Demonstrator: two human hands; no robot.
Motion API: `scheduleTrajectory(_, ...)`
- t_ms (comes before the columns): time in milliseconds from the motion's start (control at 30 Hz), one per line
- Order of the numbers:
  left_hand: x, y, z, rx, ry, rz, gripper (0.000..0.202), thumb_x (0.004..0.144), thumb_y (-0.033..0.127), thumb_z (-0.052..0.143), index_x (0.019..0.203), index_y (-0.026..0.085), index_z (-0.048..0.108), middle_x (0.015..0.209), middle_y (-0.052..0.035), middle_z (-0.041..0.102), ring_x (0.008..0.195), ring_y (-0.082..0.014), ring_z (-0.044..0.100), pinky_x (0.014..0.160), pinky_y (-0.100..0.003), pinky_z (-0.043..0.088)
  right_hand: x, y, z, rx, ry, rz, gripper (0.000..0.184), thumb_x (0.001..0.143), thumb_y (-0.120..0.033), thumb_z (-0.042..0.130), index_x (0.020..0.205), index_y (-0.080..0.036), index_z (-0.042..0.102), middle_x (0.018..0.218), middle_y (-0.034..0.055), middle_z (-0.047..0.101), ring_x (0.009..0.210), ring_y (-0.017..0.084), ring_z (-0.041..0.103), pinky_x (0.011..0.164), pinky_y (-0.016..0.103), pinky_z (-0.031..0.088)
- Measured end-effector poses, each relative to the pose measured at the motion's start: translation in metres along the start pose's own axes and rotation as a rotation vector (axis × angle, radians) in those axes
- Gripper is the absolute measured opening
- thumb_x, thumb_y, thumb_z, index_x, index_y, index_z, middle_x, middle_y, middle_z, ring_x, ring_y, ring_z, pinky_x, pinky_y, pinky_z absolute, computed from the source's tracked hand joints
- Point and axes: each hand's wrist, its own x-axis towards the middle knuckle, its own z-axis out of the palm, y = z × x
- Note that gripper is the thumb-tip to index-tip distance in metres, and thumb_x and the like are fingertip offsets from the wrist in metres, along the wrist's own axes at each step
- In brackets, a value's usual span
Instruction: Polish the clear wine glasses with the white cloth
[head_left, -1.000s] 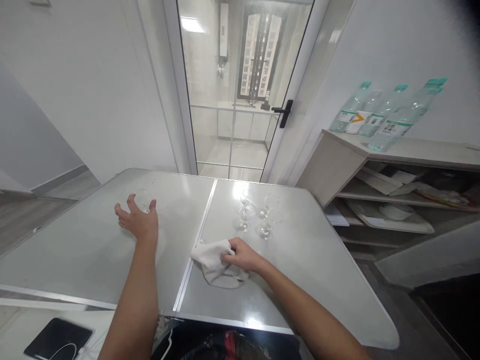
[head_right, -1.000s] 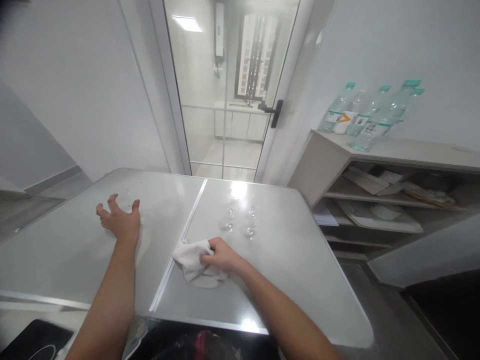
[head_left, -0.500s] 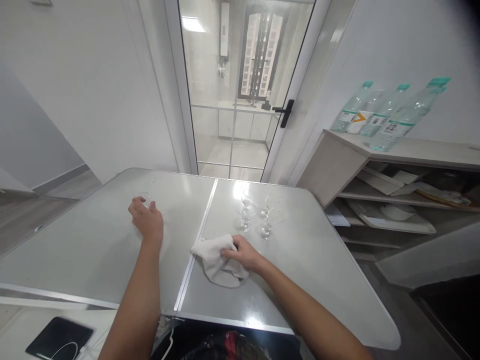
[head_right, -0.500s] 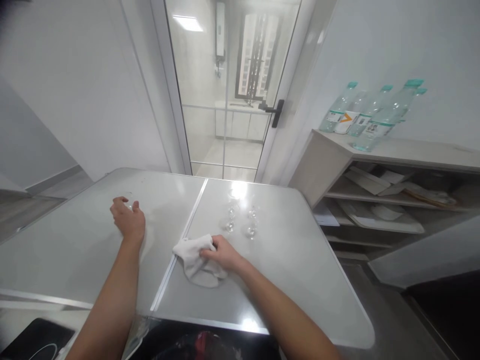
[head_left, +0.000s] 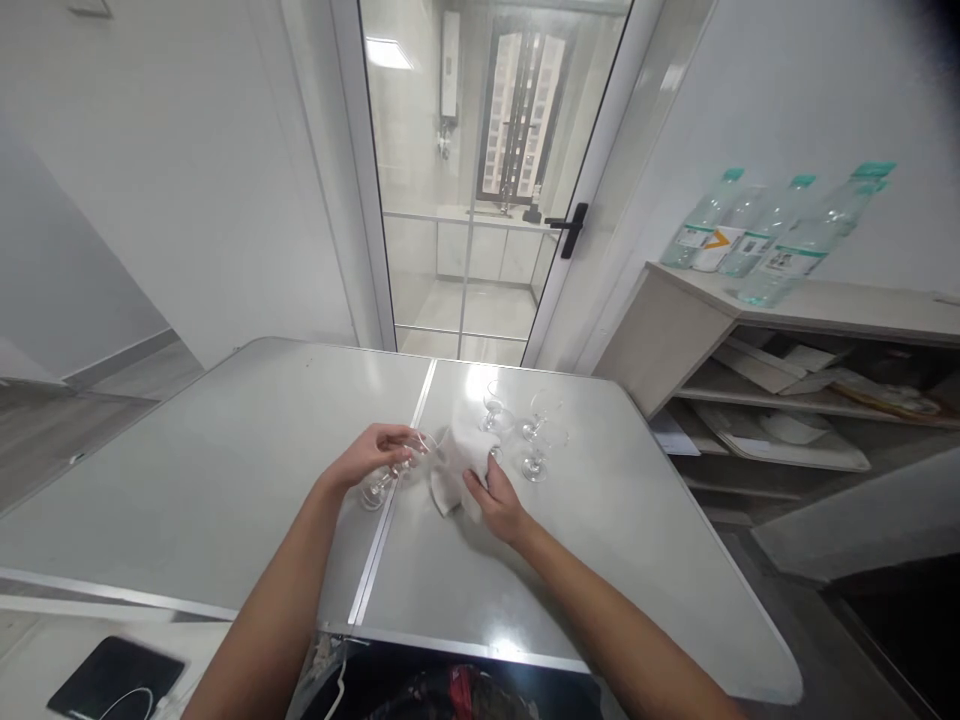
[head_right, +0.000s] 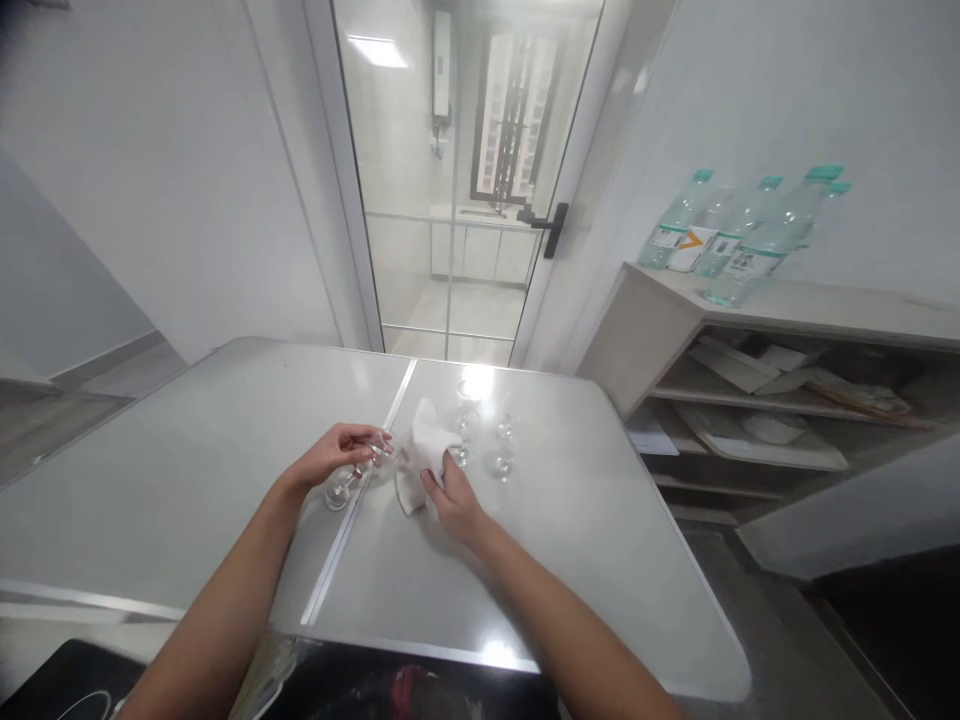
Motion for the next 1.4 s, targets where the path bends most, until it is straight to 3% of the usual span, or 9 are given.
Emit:
scheduleTrajectory(133,0.002,0.0,0.017,0.039,-0.186,0.005,0.05,0.076,0.042,0.086,0.115,0.013,0.078,0.091,-0.0109,0.076,0.076,-0.0204,0.069,0.059,-0.025,0.056,-0.003,-0.003,0.004,-0.226,-0.172,-0.132,0.018,0.101,-0.033,0.051,0.111,-0.02,0.058,0.095,0.0064,0.066,0.084,0.022,0.06,0.081,0.036,0.051)
scheduleTrajectory(300,0.009,-0.008,0.033,-0.048,-0.286,-0.003,0.054,0.074,0.045,0.087,0.113,0.009,0.079,0.077,-0.0091,0.073,0.06,-0.0163,0.062,0.049,-0.023,0.051,-0.001,-0.012,0.004,-0.301,-0.295,-0.107,0.011,0.095,-0.024,0.058,0.106,-0.02,0.059,0.091,0.0038,0.065,0.076,0.019,0.057,0.072,0.031,0.046)
scheduleTrajectory(500,0.014,-0.019,0.039,-0.146,-0.365,-0.008,0.062,0.069,0.06,0.086,0.101,0.007,0.082,0.07,-0.0107,0.073,0.048,-0.015,0.058,0.043,-0.024,0.048,0.003,-0.014,-0.006,-0.196,-0.4,-0.138,0.009,0.092,-0.027,0.065,0.099,-0.02,0.065,0.087,0.0003,0.065,0.075,0.016,0.058,0.071,0.026,0.045)
scheduleTrajectory(733,0.015,-0.03,0.034,-0.14,-0.451,-0.023,0.07,0.063,0.07,0.084,0.094,0.007,0.081,0.063,-0.0093,0.069,0.047,-0.0163,0.057,0.044,-0.024,0.041,-0.001,-0.006,0.001,-0.445,-0.513,-0.353,0.005,0.09,-0.017,0.063,0.093,-0.021,0.061,0.085,0.0016,0.065,0.076,0.018,0.057,0.077,0.031,0.046)
scheduleTrajectory(900,0.017,-0.024,0.034,-0.162,-0.367,0.056,0.071,0.067,0.071,0.082,0.095,0.006,0.08,0.073,-0.012,0.073,0.063,-0.021,0.065,0.054,-0.025,0.044,-0.002,0.0,0.01,-0.457,-0.277,-0.337,0.008,0.089,-0.015,0.056,0.083,-0.02,0.057,0.081,0.0051,0.064,0.077,0.022,0.053,0.079,0.036,0.046)
scheduleTrajectory(1033,0.02,-0.023,0.032,-0.412,-0.296,0.028,0.074,0.08,0.076,0.066,0.118,0.013,0.076,0.109,-0.0188,0.075,0.077,-0.0257,0.071,0.062,-0.031,0.052,-0.005,0.001,0.015,-0.269,-0.101,-0.255,0.004,0.087,-0.019,0.059,0.084,-0.021,0.06,0.08,0.0037,0.065,0.078,0.022,0.055,0.08,0.035,0.046)
scheduleTrajectory(1100,0.021,-0.023,0.032,-0.524,-0.192,0.072,0.069,0.088,0.074,0.056,0.114,0.013,0.077,0.121,-0.0212,0.07,0.09,-0.0285,0.071,0.068,-0.035,0.055,-0.008,0.001,0.018,-0.139,0.002,-0.14,0.006,0.087,-0.024,0.064,0.083,-0.02,0.063,0.076,0.0016,0.064,0.071,0.019,0.053,0.073,0.032,0.046)
scheduleTrajectory(1267,0.018,-0.019,0.044,-0.589,0.198,0.42,0.048,0.091,0.062,0.063,0.085,0.016,0.074,0.085,-0.0079,0.064,0.077,-0.0188,0.062,0.074,-0.034,0.054,-0.008,0.0,0.036,0.277,0.306,0.149,0.027,0.085,-0.043,0.077,0.092,-0.018,0.071,0.082,0.0028,0.071,0.075,0.019,0.06,0.073,0.03,0.047)
scheduleTrajectory(1400,0.016,-0.016,0.05,-0.574,0.281,0.583,0.048,0.078,0.059,0.08,0.063,0.018,0.061,0.066,-0.0012,0.053,0.068,-0.0154,0.056,0.076,-0.034,0.055,-0.004,0.002,0.048,0.604,0.371,0.349,0.042,0.074,-0.05,0.086,0.093,-0.017,0.07,0.083,0.0037,0.072,0.073,0.019,0.062,0.07,0.03,0.049)
